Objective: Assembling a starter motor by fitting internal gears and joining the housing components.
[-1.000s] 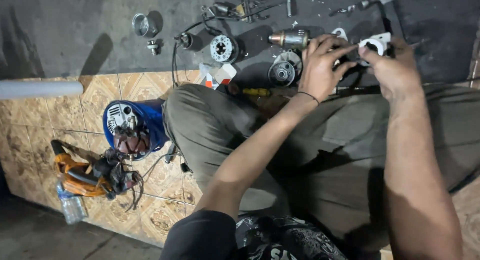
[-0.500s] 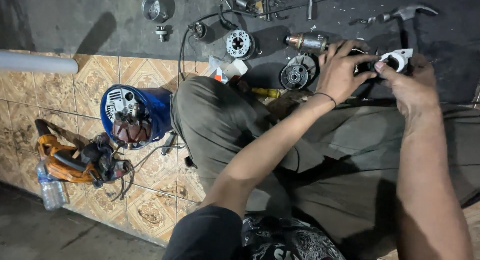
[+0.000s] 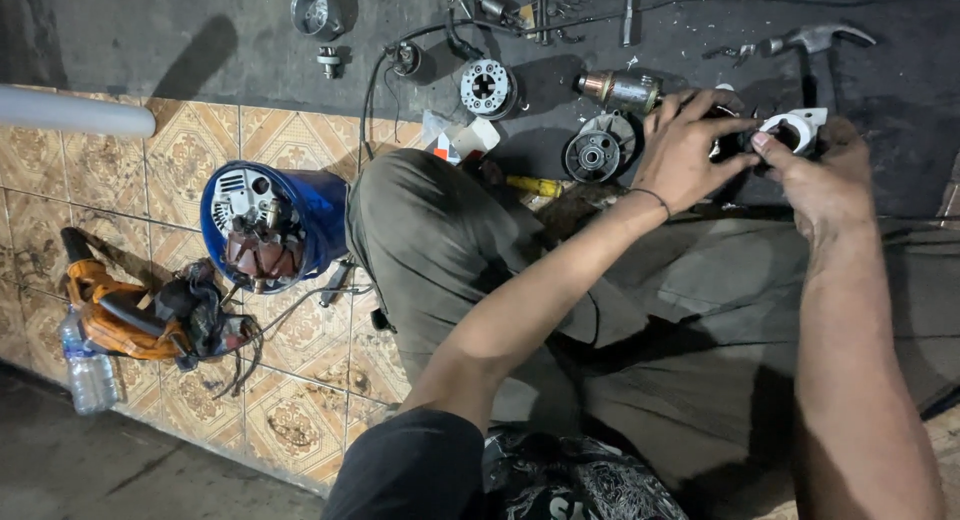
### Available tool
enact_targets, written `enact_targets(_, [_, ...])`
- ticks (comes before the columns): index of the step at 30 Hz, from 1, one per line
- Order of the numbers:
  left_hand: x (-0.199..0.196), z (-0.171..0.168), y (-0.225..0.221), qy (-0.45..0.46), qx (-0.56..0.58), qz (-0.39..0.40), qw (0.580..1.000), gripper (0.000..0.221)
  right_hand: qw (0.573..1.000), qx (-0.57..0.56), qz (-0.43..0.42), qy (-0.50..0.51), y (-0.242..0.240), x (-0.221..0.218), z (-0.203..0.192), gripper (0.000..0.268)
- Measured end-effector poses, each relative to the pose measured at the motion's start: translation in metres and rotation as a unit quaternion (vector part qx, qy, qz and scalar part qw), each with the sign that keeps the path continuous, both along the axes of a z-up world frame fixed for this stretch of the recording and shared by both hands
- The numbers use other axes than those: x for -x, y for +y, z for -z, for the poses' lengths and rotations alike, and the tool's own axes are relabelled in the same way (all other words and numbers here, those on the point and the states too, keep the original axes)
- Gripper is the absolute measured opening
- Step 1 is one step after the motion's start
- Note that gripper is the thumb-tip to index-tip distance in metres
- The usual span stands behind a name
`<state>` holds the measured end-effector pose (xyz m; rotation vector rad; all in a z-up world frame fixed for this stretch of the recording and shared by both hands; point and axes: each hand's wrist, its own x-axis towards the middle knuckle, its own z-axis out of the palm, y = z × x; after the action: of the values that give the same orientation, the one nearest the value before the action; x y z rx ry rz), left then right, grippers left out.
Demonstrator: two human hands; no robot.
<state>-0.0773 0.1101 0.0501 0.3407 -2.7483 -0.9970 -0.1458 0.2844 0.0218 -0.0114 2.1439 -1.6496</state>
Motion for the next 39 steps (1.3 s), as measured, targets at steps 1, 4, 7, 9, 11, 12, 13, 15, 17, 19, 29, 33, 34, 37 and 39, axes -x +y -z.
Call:
enact_targets(1, [0.002, -0.001, -0.001, -0.026, -0.003, 0.012, 1.0, 0.04, 1.0, -0.031, -0.003, 0.006, 0.0, 0.001, 0.0, 0.043])
enact_targets(4, [0.0, -0.003, -0.003, -0.044, -0.009, 0.014, 0.999, 0.042, 0.999, -0.041, -0.007, 0.008, 0.003, 0.003, 0.01, 0.046])
enact_targets(7, [0.0, -0.009, -0.002, -0.036, -0.001, -0.008, 0.999, 0.04, 1.0, -0.021, -0.002, 0.003, 0.001, 0.001, 0.007, 0.045])
enact_targets(9, [0.005, -0.006, -0.001, -0.037, 0.009, -0.019, 0.999, 0.045, 1.0, -0.023, 0.005, 0.0, 0.0, 0.001, 0.003, 0.044])
enact_targets(11, [0.01, 0.006, -0.003, -0.067, 0.032, -0.046, 0.996, 0.071, 1.0, -0.015, 0.003, -0.004, 0.001, 0.001, 0.004, 0.04])
enact_targets(12, [0.013, 0.006, -0.008, -0.07, 0.031, -0.044, 0.996, 0.071, 1.0, -0.016, 0.005, -0.007, 0.001, 0.0, 0.006, 0.04])
enact_targets(13, [0.016, 0.006, -0.012, -0.129, 0.004, -0.04, 0.991, 0.078, 1.0, -0.006, 0.001, -0.005, 0.001, 0.0, 0.007, 0.038])
enact_targets(15, [0.021, 0.005, -0.017, -0.185, -0.022, -0.033, 0.982, 0.085, 1.0, 0.004, 0.001, -0.002, 0.0, 0.003, 0.012, 0.035])
enact_targets(17, [0.021, 0.002, -0.015, -0.189, -0.026, -0.039, 0.981, 0.078, 1.0, 0.019, 0.016, 0.002, 0.001, 0.003, 0.02, 0.042])
enact_targets(19, [0.019, 0.012, -0.02, -0.165, -0.042, -0.029, 0.985, 0.072, 0.999, 0.017, 0.025, -0.02, -0.001, 0.001, 0.016, 0.047])
enact_targets(29, [0.02, 0.001, -0.021, -0.152, -0.081, -0.053, 0.984, 0.056, 0.999, 0.021, 0.036, -0.028, -0.008, -0.002, 0.0, 0.055])
enact_targets(33, [0.022, 0.008, -0.021, -0.174, -0.071, -0.055, 0.981, 0.056, 0.998, 0.039, 0.038, -0.025, -0.009, -0.002, 0.003, 0.057])
enact_targets(34, [0.022, 0.009, -0.022, -0.168, -0.068, -0.054, 0.982, 0.056, 0.998, 0.029, 0.039, -0.029, -0.01, -0.003, -0.003, 0.052])
enact_targets(37, [0.02, 0.007, -0.021, -0.164, -0.069, -0.051, 0.983, 0.056, 0.998, 0.02, 0.039, -0.046, -0.012, -0.006, -0.013, 0.051])
enact_targets(39, [0.021, 0.009, -0.023, -0.161, -0.07, -0.05, 0.983, 0.057, 0.997, 0.023, 0.039, -0.056, -0.011, -0.003, -0.01, 0.056])
